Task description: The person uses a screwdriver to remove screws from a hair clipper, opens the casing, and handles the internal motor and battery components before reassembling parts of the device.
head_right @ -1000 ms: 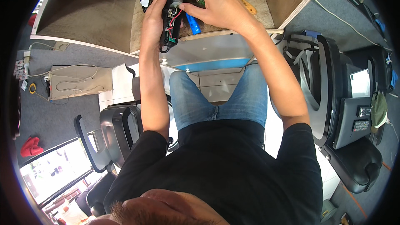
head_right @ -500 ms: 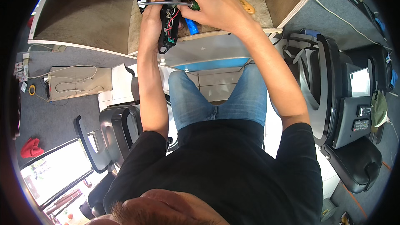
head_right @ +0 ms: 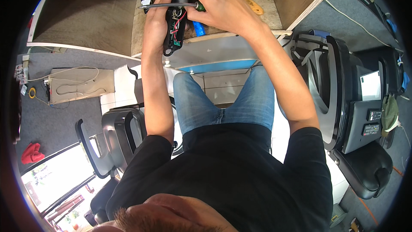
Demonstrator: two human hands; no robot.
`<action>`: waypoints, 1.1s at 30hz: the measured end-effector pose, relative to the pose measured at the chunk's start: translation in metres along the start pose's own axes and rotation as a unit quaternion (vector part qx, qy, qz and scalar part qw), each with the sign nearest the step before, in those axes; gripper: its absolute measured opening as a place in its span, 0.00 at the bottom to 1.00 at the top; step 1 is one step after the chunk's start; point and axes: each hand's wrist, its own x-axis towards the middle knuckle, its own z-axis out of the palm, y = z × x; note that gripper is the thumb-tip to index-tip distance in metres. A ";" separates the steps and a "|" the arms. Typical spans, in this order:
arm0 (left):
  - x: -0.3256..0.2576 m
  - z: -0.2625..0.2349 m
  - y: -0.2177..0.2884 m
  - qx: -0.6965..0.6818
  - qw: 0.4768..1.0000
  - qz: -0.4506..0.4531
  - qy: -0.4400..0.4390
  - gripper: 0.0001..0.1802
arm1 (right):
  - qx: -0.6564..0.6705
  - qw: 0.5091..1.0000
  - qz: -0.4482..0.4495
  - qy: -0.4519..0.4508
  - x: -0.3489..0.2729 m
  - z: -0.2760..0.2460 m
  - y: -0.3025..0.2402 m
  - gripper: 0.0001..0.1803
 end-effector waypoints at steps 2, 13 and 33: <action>0.001 0.000 -0.001 -0.012 1.000 0.000 0.002 0.26 | 0.000 1.000 0.008 -0.012 -0.001 -0.001 -0.001 0.34; 0.003 -0.006 -0.002 -0.057 0.998 -0.007 0.001 0.24 | 0.034 0.996 0.059 -0.062 0.002 -0.009 -0.002 0.33; 0.005 -0.004 -0.005 -0.095 0.995 -0.009 0.010 0.21 | 0.071 0.997 0.036 0.010 -0.002 -0.005 0.000 0.30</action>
